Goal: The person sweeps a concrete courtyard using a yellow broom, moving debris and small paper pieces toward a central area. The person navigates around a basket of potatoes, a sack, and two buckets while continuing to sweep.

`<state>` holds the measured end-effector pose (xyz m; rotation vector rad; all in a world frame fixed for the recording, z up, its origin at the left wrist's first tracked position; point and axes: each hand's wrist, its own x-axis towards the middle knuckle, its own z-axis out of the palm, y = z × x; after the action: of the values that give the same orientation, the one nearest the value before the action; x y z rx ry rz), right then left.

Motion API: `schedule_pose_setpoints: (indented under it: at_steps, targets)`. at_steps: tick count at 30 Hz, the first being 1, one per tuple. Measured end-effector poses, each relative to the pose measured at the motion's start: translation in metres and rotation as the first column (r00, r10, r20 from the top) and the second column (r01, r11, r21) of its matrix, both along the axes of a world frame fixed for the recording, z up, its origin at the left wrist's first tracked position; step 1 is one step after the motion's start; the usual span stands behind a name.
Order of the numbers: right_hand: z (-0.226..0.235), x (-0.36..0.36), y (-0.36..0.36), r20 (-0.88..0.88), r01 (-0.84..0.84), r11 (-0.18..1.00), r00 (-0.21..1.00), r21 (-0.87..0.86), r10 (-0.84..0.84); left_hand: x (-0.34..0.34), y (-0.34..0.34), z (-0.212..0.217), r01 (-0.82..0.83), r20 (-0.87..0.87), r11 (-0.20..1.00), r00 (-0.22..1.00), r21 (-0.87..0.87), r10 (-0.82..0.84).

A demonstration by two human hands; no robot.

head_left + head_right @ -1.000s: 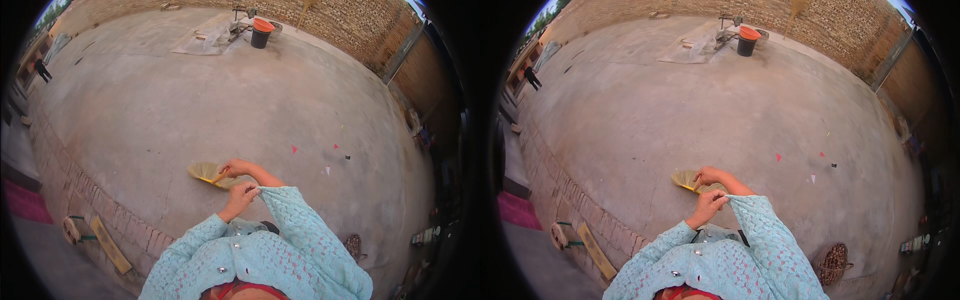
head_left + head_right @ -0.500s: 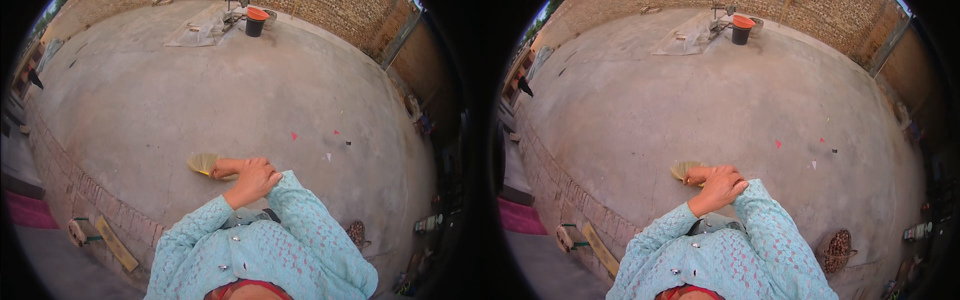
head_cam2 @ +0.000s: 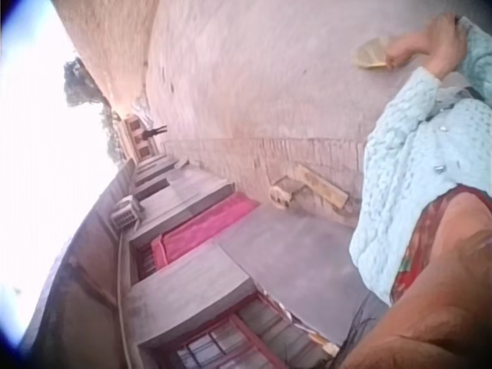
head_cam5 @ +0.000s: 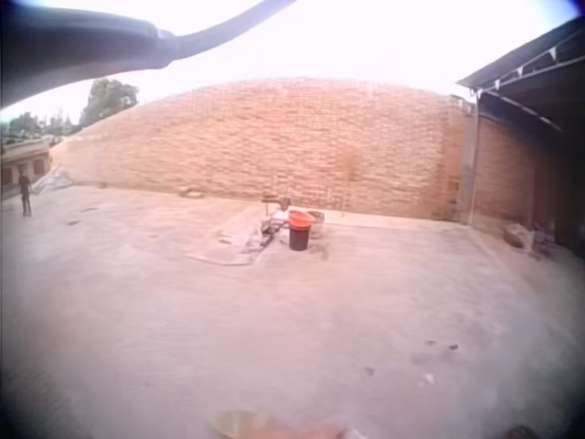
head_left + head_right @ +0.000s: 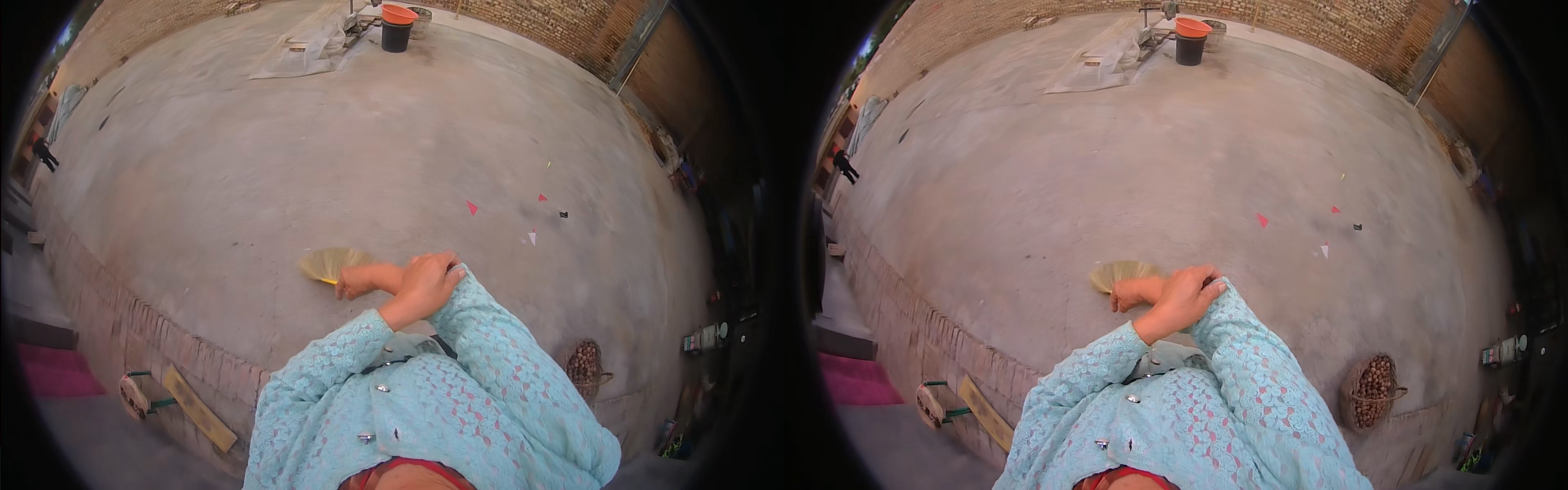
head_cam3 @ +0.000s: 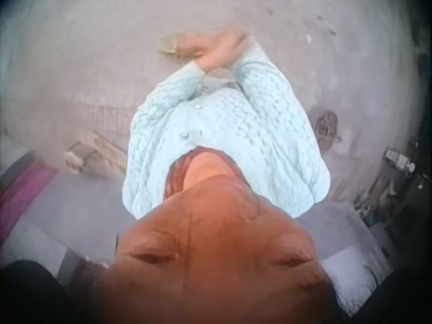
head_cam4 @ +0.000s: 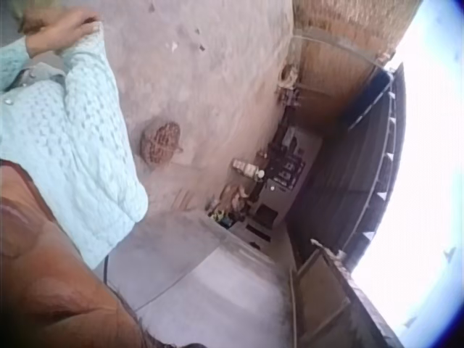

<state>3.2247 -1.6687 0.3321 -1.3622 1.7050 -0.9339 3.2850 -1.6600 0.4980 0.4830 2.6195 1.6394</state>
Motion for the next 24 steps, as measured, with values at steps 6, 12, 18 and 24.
schedule_pose_setpoints:
  at_steps: [6, 12, 18, 24]
  targets:
    - [0.007, 0.012, -0.001, 0.004, -0.024, 1.0, 1.0, -0.007, 0.024, 0.003, -0.022, 0.014, -0.246, 0.282, 0.918, 0.946, 0.312, 0.158]
    - [0.005, 0.017, 0.006, 0.014, -0.023, 0.999, 1.0, 0.024, 0.023, 0.016, -0.043, 0.035, -0.084, 0.471, 0.74, 0.818, 0.667, -0.331]
    - [0.006, 0.018, 0.012, 0.02, -0.016, 0.999, 1.0, 0.032, 0.015, 0.012, -0.043, 0.041, -0.132, 0.55, 0.622, 0.63, 0.771, -0.548]
    - [0.005, 0.013, 0.012, 0.034, -0.036, 0.998, 0.999, 0.054, 0.034, 0.004, -0.039, 0.035, -0.395, 0.607, 0.51, 0.707, 0.764, -0.362]
